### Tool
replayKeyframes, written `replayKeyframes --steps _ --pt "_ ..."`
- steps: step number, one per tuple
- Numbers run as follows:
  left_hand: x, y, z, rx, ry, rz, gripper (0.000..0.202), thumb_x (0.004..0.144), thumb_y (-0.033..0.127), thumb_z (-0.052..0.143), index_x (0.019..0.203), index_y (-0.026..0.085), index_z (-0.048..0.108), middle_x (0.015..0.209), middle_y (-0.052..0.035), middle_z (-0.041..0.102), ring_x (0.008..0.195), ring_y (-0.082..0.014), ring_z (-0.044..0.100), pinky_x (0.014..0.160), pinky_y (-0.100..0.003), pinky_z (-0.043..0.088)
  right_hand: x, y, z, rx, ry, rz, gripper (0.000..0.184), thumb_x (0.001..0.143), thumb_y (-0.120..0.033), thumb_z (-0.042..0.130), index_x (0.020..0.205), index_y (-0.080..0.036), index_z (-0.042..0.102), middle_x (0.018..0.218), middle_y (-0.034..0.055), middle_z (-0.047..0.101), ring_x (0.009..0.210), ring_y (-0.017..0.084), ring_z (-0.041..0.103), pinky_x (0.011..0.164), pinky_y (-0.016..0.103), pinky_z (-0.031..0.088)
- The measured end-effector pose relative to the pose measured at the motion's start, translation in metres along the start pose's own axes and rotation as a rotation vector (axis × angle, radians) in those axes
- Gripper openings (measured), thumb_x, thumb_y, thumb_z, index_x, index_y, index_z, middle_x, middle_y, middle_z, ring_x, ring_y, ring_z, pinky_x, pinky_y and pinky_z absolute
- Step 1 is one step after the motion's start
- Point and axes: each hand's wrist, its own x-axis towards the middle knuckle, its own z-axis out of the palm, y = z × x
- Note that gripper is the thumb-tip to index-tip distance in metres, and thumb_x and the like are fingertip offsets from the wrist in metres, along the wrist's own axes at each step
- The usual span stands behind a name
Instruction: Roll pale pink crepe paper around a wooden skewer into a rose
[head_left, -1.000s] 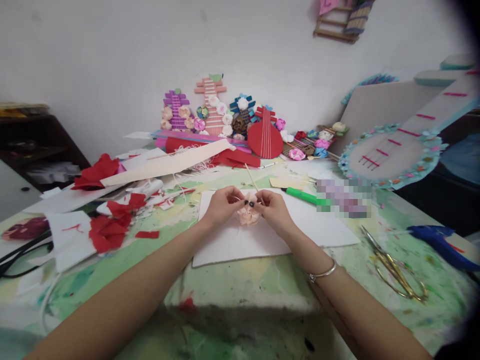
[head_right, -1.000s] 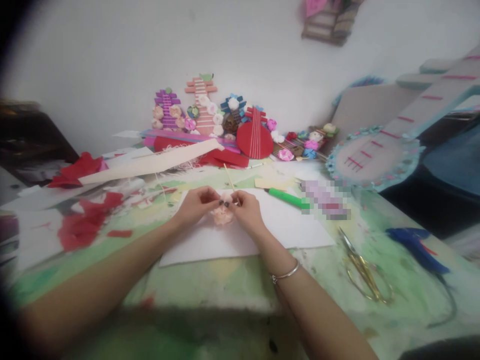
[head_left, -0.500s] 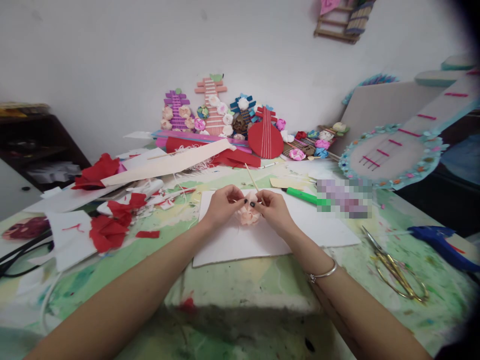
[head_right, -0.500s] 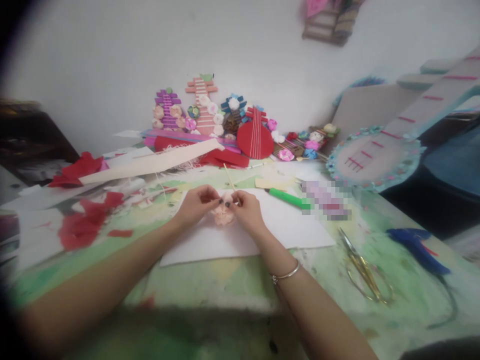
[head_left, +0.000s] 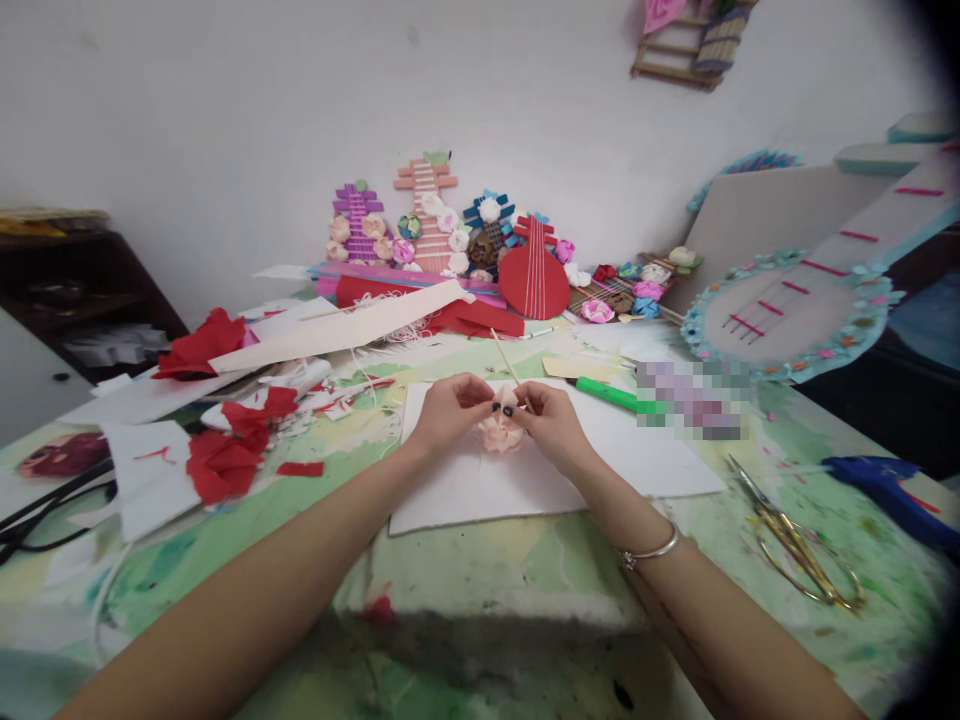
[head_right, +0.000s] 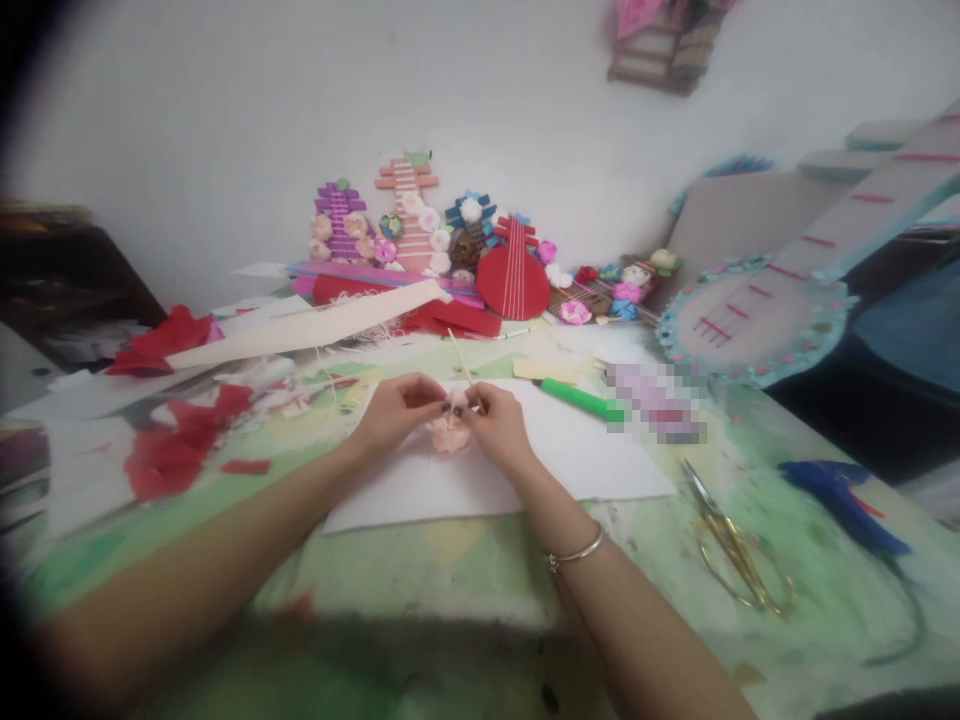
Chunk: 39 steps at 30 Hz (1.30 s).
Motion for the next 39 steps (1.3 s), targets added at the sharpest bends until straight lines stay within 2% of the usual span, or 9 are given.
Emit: replayKeyframes --steps 4,11,16,19,22,25,29,34,39 --pt "0.001 -0.002 0.000 -0.075 -0.030 -0.009 0.020 0.060 0.025 0.072 0.073 0.013 0.062 0.072 -0.0027 0.065 0.068 -0.0137 0.061 0.067 -0.026 0.048 0.000 -0.001 0.000 -0.005 -0.004 0.001 0.014 0.067 -0.032 0.061 0.072 -0.019 0.059 0.061 -0.0014 0.052 0.057 0.011 0.043 0.052 0.023 0.032" --pt "-0.003 0.004 0.003 -0.043 -0.061 0.068 0.011 0.063 0.018 0.066 0.072 0.013 0.062 0.069 -0.0014 0.062 0.067 -0.0124 0.059 0.068 -0.025 0.048 0.000 -0.002 -0.001 -0.031 0.026 -0.005 0.014 0.066 -0.031 0.061 0.071 -0.018 0.060 0.060 -0.0020 0.051 0.055 0.010 0.039 0.051 0.022 0.030" --pt "-0.004 0.006 0.003 -0.109 -0.101 0.040 0.017 0.063 0.024 0.070 0.072 0.012 0.061 0.071 -0.0023 0.062 0.067 -0.0124 0.059 0.063 -0.023 0.047 -0.001 -0.003 -0.001 -0.047 0.007 -0.010 0.011 0.067 -0.028 0.060 0.072 -0.019 0.060 0.063 -0.0020 0.054 0.056 0.010 0.042 0.051 0.022 0.031" --pt "-0.003 0.005 0.002 -0.119 -0.088 0.019 0.020 0.062 0.027 0.073 0.070 0.012 0.061 0.067 -0.0010 0.061 0.062 -0.0109 0.056 0.059 -0.022 0.045 0.000 -0.003 -0.003 -0.027 -0.007 -0.029 0.012 0.069 -0.022 0.053 0.076 -0.018 0.062 0.067 -0.0010 0.058 0.055 0.010 0.046 0.053 0.022 0.034" --pt "-0.001 0.004 0.000 -0.126 -0.062 0.012 0.020 0.065 0.029 0.072 0.069 0.012 0.061 0.065 -0.0006 0.061 0.060 -0.0100 0.055 0.058 -0.021 0.044 0.000 -0.007 -0.008 -0.004 0.049 -0.076 0.022 0.072 -0.017 0.044 0.084 -0.019 0.063 0.073 0.0004 0.061 0.052 0.009 0.045 0.053 0.023 0.035" --pt "-0.001 0.005 -0.002 -0.135 -0.061 0.009 0.021 0.065 0.030 0.072 0.069 0.012 0.062 0.066 -0.0010 0.062 0.060 -0.0106 0.056 0.058 -0.022 0.044 -0.001 -0.014 -0.014 -0.015 0.097 -0.135 0.019 0.074 -0.021 0.050 0.087 -0.019 0.063 0.076 0.0006 0.062 0.050 0.008 0.039 0.051 0.023 0.032" --pt "0.000 0.004 -0.002 -0.147 -0.083 0.038 0.022 0.064 0.032 0.073 0.071 0.013 0.064 0.066 -0.0017 0.064 0.060 -0.0114 0.057 0.059 -0.023 0.044 -0.003 -0.018 -0.014 -0.020 0.043 -0.145 0.014 0.074 -0.027 0.058 0.082 -0.019 0.064 0.067 -0.0016 0.057 0.049 0.007 0.032 0.048 0.022 0.027" --pt "0.000 0.002 -0.001 -0.167 -0.106 0.050 0.022 0.063 0.030 0.074 0.070 0.012 0.063 0.067 -0.0014 0.063 0.061 -0.0109 0.057 0.061 -0.023 0.044 -0.001 -0.013 -0.011 0.079 0.008 -0.062 0.017 0.076 -0.034 0.058 0.075 -0.017 0.062 0.066 -0.0012 0.054 0.054 0.008 0.038 0.050 0.022 0.029" --pt "0.000 0.001 -0.001 -0.153 -0.118 0.072 0.020 0.066 0.029 0.073 0.072 0.013 0.063 0.069 -0.0021 0.064 0.064 -0.0119 0.058 0.064 -0.024 0.046 -0.001 -0.015 -0.014 0.207 -0.072 -0.021 0.019 0.073 -0.036 0.063 0.071 -0.017 0.060 0.062 -0.0031 0.051 0.052 0.007 0.036 0.049 0.022 0.029"
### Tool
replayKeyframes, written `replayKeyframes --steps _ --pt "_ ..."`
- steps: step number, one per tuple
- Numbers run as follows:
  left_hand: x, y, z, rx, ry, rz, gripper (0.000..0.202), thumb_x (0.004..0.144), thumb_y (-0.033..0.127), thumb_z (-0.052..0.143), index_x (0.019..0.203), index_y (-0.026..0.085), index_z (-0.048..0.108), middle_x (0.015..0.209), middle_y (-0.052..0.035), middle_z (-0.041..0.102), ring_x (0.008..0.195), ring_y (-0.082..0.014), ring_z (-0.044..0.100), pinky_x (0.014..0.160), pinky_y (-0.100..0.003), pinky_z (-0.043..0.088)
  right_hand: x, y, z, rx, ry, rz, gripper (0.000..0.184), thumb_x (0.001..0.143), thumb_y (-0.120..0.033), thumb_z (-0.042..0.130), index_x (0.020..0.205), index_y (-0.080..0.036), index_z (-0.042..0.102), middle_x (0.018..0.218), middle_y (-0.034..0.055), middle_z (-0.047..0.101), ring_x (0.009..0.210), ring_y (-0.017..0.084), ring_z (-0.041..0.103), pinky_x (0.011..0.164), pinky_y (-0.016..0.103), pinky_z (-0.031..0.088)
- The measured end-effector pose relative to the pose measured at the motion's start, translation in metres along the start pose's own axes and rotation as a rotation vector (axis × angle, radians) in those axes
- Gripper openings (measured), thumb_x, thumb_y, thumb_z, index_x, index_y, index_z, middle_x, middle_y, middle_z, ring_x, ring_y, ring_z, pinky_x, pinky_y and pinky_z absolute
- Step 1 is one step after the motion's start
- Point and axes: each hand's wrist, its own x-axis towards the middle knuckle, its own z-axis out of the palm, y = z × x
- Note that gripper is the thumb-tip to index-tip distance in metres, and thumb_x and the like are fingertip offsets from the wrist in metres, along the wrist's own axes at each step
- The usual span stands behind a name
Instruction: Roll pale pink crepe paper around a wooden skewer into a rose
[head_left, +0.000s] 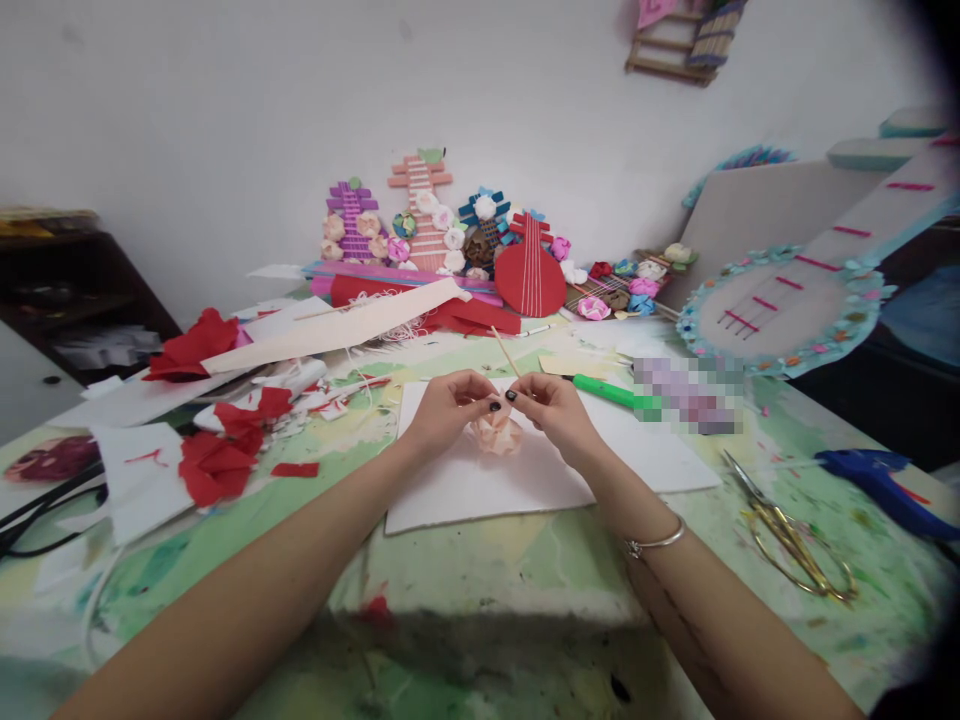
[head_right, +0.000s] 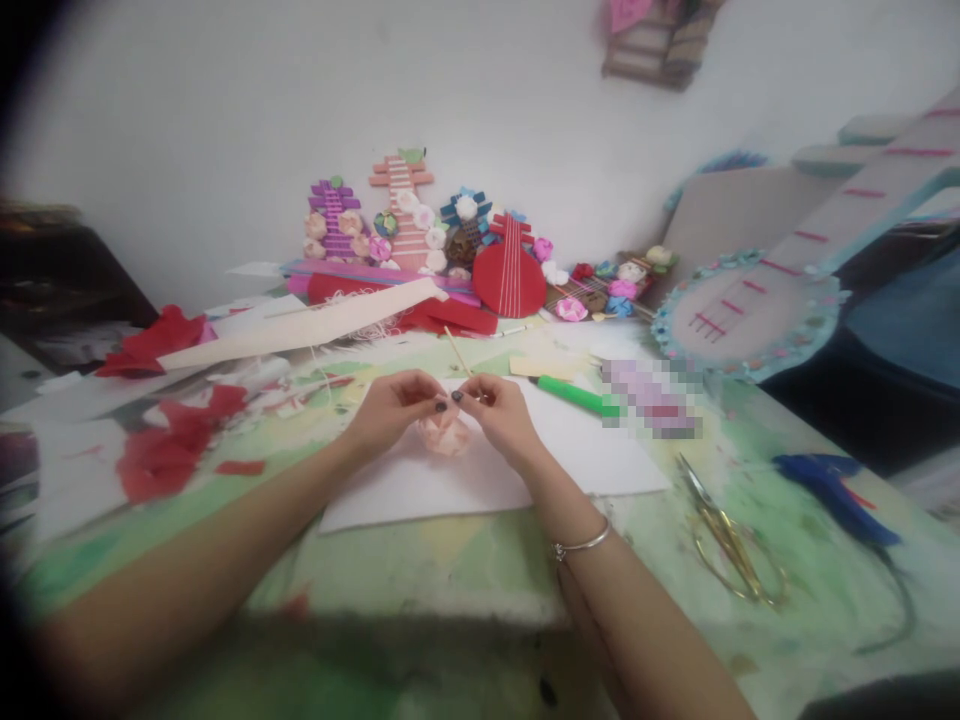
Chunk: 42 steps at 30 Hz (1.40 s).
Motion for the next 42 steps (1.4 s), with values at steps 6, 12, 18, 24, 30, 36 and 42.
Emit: replayKeyframes --steps 6,12,18,24,30,36,42 --pt "0.0000 0.0023 -0.0003 0.072 0.029 0.026 0.012 0.064 0.022 0.072 0.067 0.013 0.064 0.066 -0.0012 0.063 0.062 -0.0108 0.057 0.063 -0.023 0.045 -0.0013 -0.0027 0.0004 0.089 -0.035 0.034 0.017 0.068 -0.031 0.067 0.075 -0.017 0.062 0.063 -0.0030 0.053 0.051 0.006 0.037 0.049 0.022 0.028" --pt "-0.0012 0.0073 -0.0004 0.095 -0.003 0.061 0.005 0.062 0.013 0.071 0.062 0.014 0.066 0.065 -0.0009 0.064 0.064 -0.0114 0.057 0.064 -0.023 0.045 -0.0009 -0.0025 0.0012 0.168 0.048 0.123 0.019 0.061 -0.029 0.068 0.074 -0.016 0.061 0.065 -0.0026 0.053 0.050 0.006 0.036 0.046 0.022 0.026" --pt "-0.0032 0.0087 -0.0005 0.111 -0.085 0.135 0.003 0.066 0.015 0.070 0.067 0.014 0.068 0.072 -0.0036 0.067 0.072 -0.0141 0.060 0.072 -0.026 0.045 0.0008 0.0024 0.0013 0.245 0.060 0.245 0.023 0.057 -0.027 0.068 0.076 -0.017 0.059 0.062 -0.0042 0.050 0.047 0.005 0.035 0.044 0.020 0.025" --pt "-0.0023 0.0065 0.0008 0.061 -0.035 0.012 0.018 0.065 0.028 0.074 0.068 0.012 0.064 0.068 -0.0034 0.066 0.063 -0.0128 0.059 0.064 -0.025 0.047 -0.0007 -0.0002 0.0005 0.054 0.123 0.079 0.022 0.067 -0.035 0.065 0.080 -0.018 0.061 0.075 -0.0008 0.056 0.050 0.006 0.037 0.045 0.021 0.027" --pt "-0.0003 0.0040 -0.0020 -0.036 0.023 -0.059 0.028 0.060 0.034 0.077 0.071 0.012 0.062 0.068 -0.0026 0.066 0.063 -0.0133 0.061 0.062 -0.025 0.048 -0.0035 -0.0056 0.0021 -0.025 -0.073 -0.023 0.025 0.069 -0.040 0.066 0.076 -0.017 0.063 0.067 -0.0011 0.057 0.050 0.006 0.037 0.046 0.022 0.027" --pt "-0.0002 0.0035 -0.0012 -0.031 0.027 -0.031 0.028 0.062 0.035 0.076 0.071 0.012 0.062 0.070 -0.0029 0.065 0.066 -0.0130 0.061 0.064 -0.025 0.048 -0.0011 0.0016 0.0027 0.035 -0.102 0.027 0.027 0.068 -0.041 0.068 0.071 -0.016 0.059 0.062 -0.0024 0.052 0.052 0.007 0.039 0.047 0.020 0.029" --pt "-0.0002 0.0025 -0.0021 -0.069 -0.082 -0.151 0.041 0.056 0.024 0.079 0.091 0.013 0.061 0.080 -0.0044 0.066 0.070 -0.0149 0.063 0.065 -0.027 0.049 -0.0020 0.0023 0.0025 0.175 -0.099 0.087 0.028 0.065 -0.039 0.071 0.067 -0.016 0.054 0.056 -0.0053 0.047 0.046 0.005 0.035 0.043 0.019 0.025"
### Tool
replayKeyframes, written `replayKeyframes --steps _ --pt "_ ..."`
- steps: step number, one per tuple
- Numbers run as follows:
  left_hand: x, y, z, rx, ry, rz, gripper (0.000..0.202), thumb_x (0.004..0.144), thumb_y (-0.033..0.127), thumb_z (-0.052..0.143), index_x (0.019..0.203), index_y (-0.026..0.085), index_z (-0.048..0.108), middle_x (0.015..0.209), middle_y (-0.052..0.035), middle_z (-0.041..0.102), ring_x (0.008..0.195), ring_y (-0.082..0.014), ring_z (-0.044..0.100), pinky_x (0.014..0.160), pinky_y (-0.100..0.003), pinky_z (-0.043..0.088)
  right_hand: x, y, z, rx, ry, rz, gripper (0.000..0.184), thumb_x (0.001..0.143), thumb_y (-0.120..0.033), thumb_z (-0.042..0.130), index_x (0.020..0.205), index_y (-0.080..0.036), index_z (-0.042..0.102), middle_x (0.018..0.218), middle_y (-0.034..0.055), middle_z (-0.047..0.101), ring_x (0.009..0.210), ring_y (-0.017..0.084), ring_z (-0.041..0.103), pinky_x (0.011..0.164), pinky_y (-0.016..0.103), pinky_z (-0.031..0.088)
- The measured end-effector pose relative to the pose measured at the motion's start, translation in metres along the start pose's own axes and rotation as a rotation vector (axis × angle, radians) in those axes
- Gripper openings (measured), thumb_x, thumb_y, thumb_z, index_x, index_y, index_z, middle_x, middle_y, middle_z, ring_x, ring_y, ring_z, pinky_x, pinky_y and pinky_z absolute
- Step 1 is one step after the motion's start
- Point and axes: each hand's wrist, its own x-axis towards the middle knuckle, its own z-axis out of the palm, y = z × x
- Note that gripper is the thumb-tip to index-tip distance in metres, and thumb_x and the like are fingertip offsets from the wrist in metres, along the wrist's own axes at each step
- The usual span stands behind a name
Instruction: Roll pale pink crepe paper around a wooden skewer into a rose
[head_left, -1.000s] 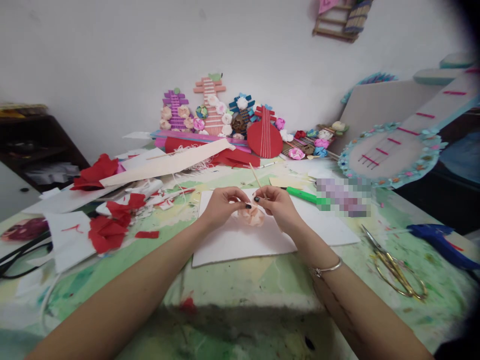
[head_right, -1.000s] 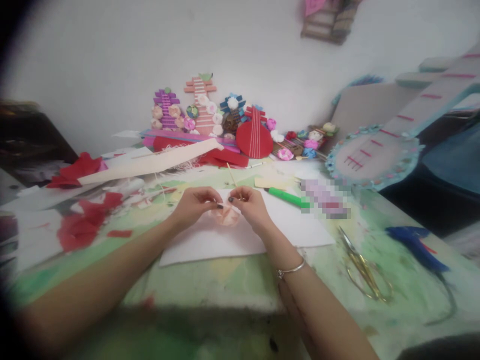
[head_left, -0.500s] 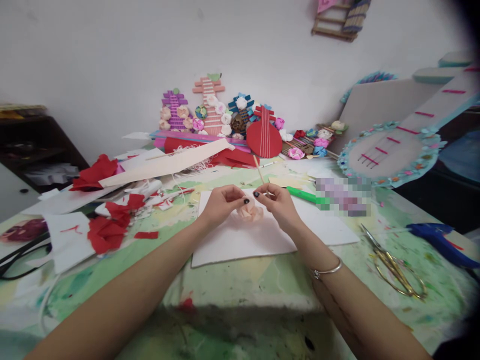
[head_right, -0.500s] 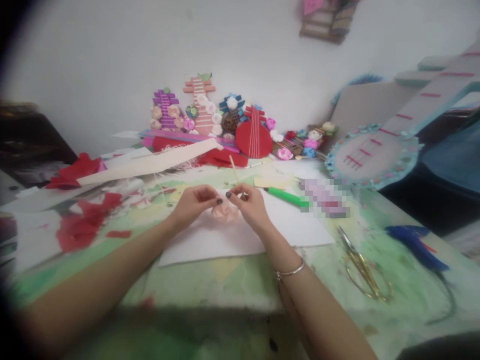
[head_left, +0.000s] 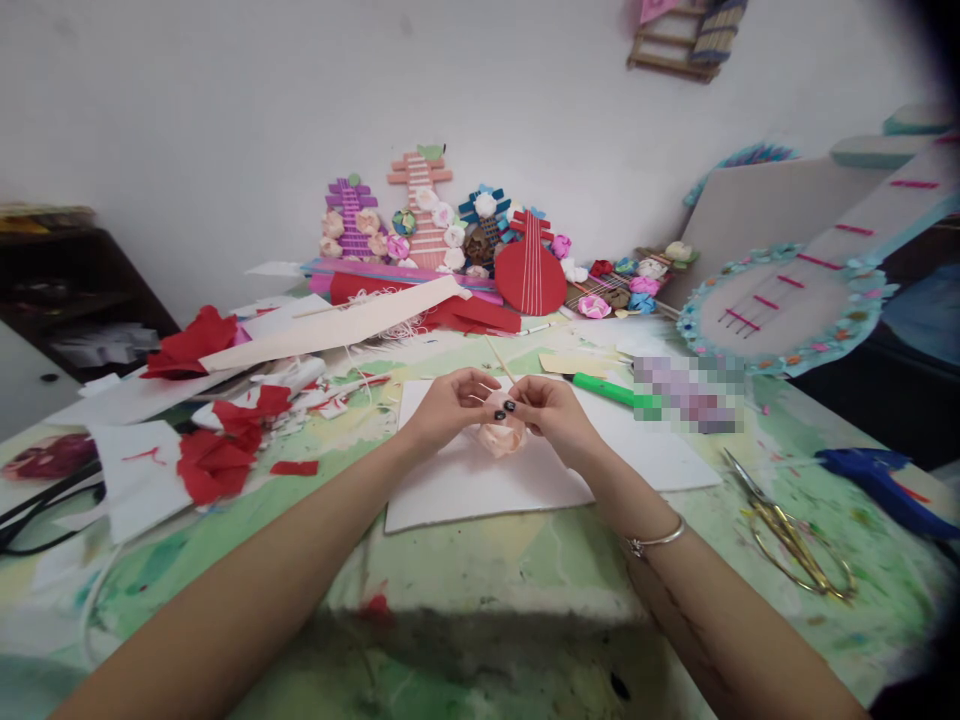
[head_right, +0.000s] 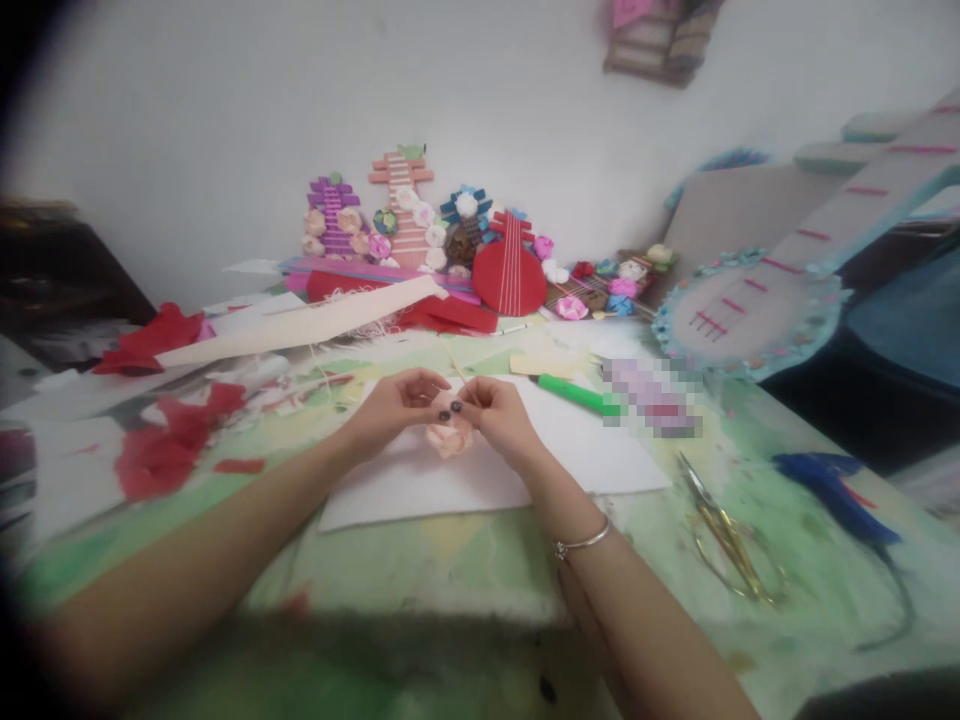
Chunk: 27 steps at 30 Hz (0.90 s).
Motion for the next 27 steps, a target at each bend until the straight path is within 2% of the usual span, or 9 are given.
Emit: replayKeyframes --steps 4,9,12,16,19,22,27 --pt "0.000 0.002 -0.001 -0.005 -0.036 -0.050 0.045 0.055 0.017 0.078 0.095 0.013 0.058 0.079 -0.0054 0.067 0.071 -0.0161 0.064 0.064 -0.028 0.050 0.000 0.000 0.001 0.033 0.041 0.033 0.029 0.064 -0.039 0.072 0.066 -0.016 0.053 0.053 -0.0066 0.045 0.043 0.004 0.033 0.041 0.019 0.023" --pt "0.002 0.002 -0.004 0.037 0.025 -0.055 0.040 0.053 0.016 0.078 0.089 0.012 0.060 0.072 -0.0042 0.066 0.065 -0.0148 0.063 0.061 -0.026 0.048 0.001 0.002 0.001 -0.071 0.081 0.041 0.026 0.064 -0.038 0.070 0.065 -0.017 0.055 0.052 -0.0057 0.046 0.044 0.005 0.034 0.043 0.021 0.025" --pt "0.002 0.002 -0.004 0.045 0.037 -0.024 0.031 0.055 0.020 0.078 0.081 0.011 0.063 0.073 -0.0046 0.066 0.065 -0.0136 0.062 0.062 -0.025 0.047 0.001 0.002 0.002 -0.169 0.083 0.002 0.025 0.065 -0.038 0.069 0.066 -0.016 0.057 0.054 -0.0044 0.048 0.046 0.006 0.035 0.044 0.021 0.027" --pt "0.001 0.004 -0.004 0.035 -0.004 -0.014 0.026 0.059 0.028 0.076 0.077 0.011 0.068 0.075 -0.0065 0.069 0.068 -0.0151 0.062 0.065 -0.027 0.047 0.000 0.000 0.001 -0.264 0.026 -0.069 0.020 0.070 -0.036 0.064 0.070 -0.017 0.060 0.061 -0.0021 0.053 0.051 0.007 0.039 0.048 0.021 0.030" --pt "-0.001 0.005 -0.004 0.041 0.011 -0.022 0.027 0.060 0.029 0.076 0.080 0.012 0.071 0.076 -0.0073 0.071 0.070 -0.0168 0.063 0.067 -0.028 0.048 -0.001 -0.006 -0.003 -0.348 0.036 -0.151 0.016 0.079 -0.032 0.052 0.081 -0.019 0.061 0.071 0.0004 0.059 0.053 0.009 0.042 0.051 0.022 0.033" --pt "-0.001 0.006 -0.005 0.071 0.045 -0.030 0.024 0.061 0.028 0.074 0.080 0.013 0.073 0.077 -0.0072 0.072 0.069 -0.0168 0.062 0.066 -0.028 0.047 -0.004 -0.014 -0.011 -0.446 0.021 -0.230 0.022 0.084 -0.024 0.040 0.098 -0.023 0.057 0.080 0.0013 0.064 0.055 0.010 0.044 0.055 0.024 0.035" --pt "-0.001 0.007 -0.005 0.065 0.055 -0.031 0.021 0.062 0.027 0.073 0.076 0.013 0.073 0.077 -0.0073 0.071 0.070 -0.0163 0.062 0.066 -0.027 0.046 -0.010 -0.027 -0.025 -0.625 -0.097 -0.291 0.033 0.085 -0.016 0.038 0.115 -0.027 0.045 0.077 -0.0013 0.066 0.058 0.013 0.048 0.063 0.026 0.036"
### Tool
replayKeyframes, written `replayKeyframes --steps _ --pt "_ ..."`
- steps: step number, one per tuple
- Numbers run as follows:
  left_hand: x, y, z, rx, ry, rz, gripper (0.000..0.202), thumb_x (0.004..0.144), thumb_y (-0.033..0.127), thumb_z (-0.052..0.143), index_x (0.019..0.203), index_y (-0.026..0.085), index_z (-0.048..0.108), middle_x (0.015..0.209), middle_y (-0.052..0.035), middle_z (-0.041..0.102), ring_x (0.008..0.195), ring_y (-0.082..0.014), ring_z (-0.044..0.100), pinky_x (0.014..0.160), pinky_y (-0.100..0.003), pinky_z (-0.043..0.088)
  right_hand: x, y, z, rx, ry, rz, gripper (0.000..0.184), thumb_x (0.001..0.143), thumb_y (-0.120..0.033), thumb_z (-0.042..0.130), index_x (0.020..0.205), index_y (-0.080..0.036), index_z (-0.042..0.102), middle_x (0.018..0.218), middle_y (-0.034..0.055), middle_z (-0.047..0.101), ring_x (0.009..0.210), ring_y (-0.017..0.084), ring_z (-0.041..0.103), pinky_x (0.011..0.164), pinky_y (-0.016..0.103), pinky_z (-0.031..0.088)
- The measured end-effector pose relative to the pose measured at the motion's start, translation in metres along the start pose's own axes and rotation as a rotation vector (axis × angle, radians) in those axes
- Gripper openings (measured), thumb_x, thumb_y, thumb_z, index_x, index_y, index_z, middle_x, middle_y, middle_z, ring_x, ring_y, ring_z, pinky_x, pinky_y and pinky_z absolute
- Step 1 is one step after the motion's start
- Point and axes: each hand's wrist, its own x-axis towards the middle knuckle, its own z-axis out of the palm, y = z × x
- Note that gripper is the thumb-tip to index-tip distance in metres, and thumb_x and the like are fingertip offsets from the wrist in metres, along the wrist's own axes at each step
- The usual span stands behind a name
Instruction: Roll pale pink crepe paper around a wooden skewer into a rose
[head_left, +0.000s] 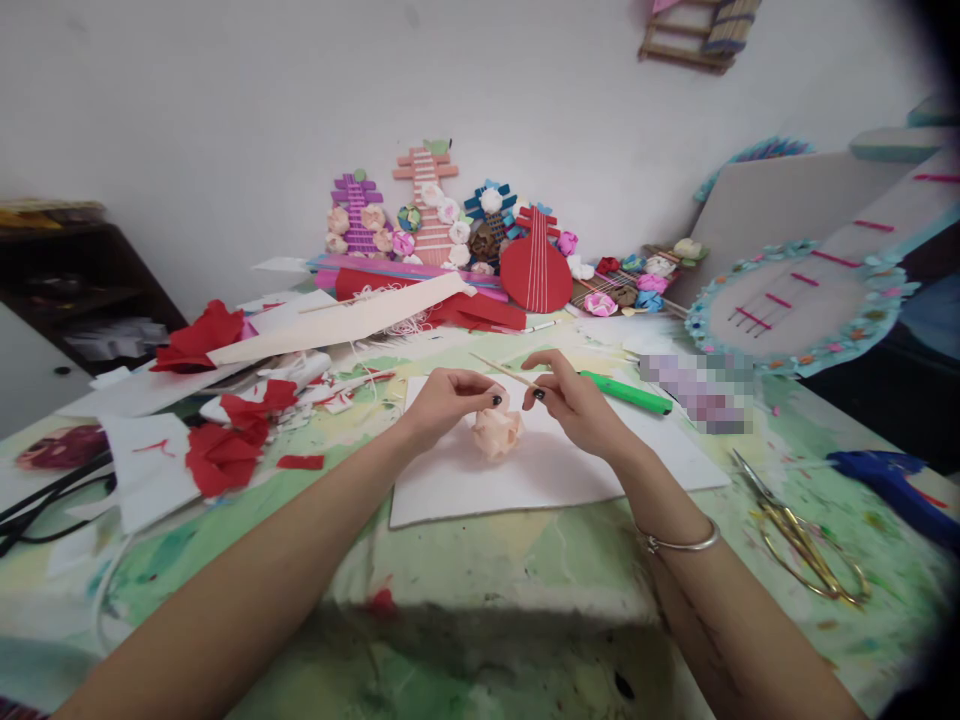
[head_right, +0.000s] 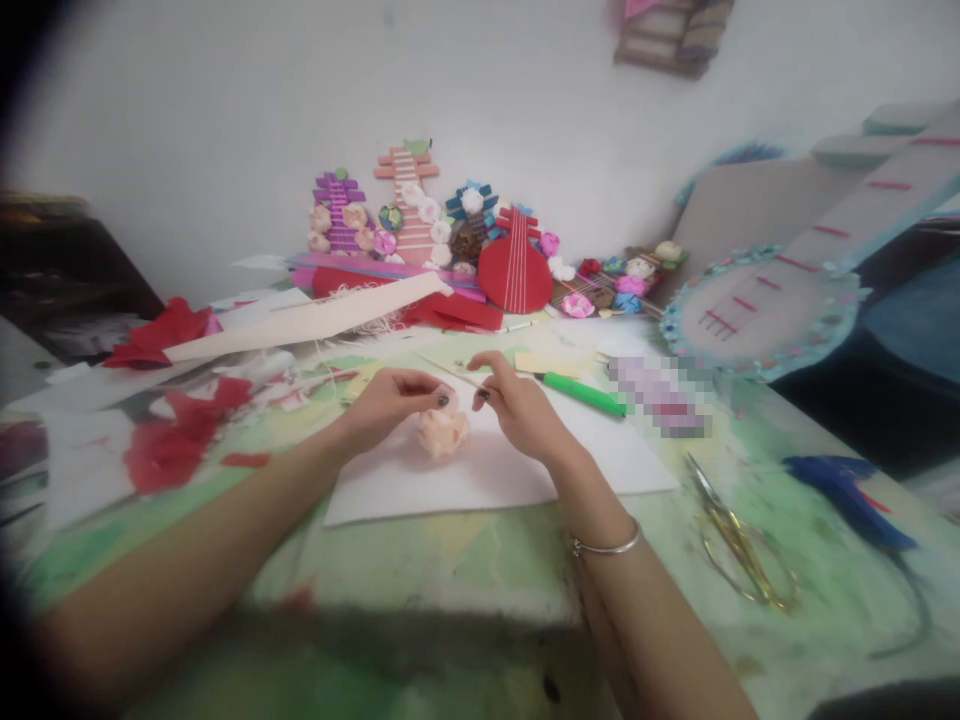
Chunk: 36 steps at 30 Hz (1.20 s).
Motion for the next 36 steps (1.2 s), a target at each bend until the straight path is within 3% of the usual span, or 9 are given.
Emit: replayKeyframes --steps 7,18,24,31,36 --pt "0.001 0.000 -0.001 -0.040 -0.017 -0.020 0.026 0.058 0.025 0.076 0.081 0.013 0.073 0.077 -0.0074 0.071 0.068 -0.0164 0.062 0.062 -0.026 0.045 0.001 0.003 -0.005 -0.166 -0.002 -0.032 0.033 0.072 -0.003 0.043 0.091 -0.022 0.062 0.076 0.0006 0.068 0.069 0.015 0.057 0.065 0.024 0.037" --pt "0.001 -0.003 -0.004 -0.066 -0.037 -0.039 0.027 0.060 0.025 0.076 0.084 0.014 0.072 0.074 -0.0062 0.070 0.065 -0.0142 0.060 0.060 -0.025 0.044 0.001 0.005 -0.002 -0.228 0.023 -0.008 0.034 0.076 -0.002 0.043 0.093 -0.023 0.063 0.077 0.0011 0.068 0.073 0.016 0.060 0.067 0.025 0.039" --pt "0.003 -0.004 0.000 -0.109 0.024 0.001 0.025 0.070 0.037 0.068 0.074 0.014 0.073 0.065 -0.0037 0.065 0.057 -0.0096 0.052 0.057 -0.024 0.041 0.002 0.005 0.002 -0.279 0.044 -0.018 0.033 0.074 -0.002 0.044 0.091 -0.022 0.063 0.080 0.0027 0.068 0.075 0.017 0.060 0.066 0.026 0.039" --pt "0.001 -0.004 0.000 0.032 0.090 0.010 0.018 0.063 0.027 0.072 0.076 0.014 0.073 0.071 -0.0043 0.069 0.062 -0.0117 0.056 0.059 -0.024 0.042 0.004 0.008 0.004 -0.326 0.043 0.003 0.031 0.075 -0.001 0.043 0.086 -0.020 0.066 0.079 0.0022 0.069 0.075 0.017 0.060 0.068 0.026 0.039" --pt "-0.001 -0.001 0.003 0.086 0.096 0.025 0.019 0.063 0.026 0.072 0.078 0.014 0.073 0.072 -0.0045 0.070 0.064 -0.0125 0.059 0.062 -0.024 0.045 0.004 0.009 0.006 -0.360 0.040 -0.018 0.024 0.081 -0.009 0.046 0.087 -0.019 0.067 0.083 0.0038 0.068 0.074 0.016 0.058 0.067 0.026 0.038"
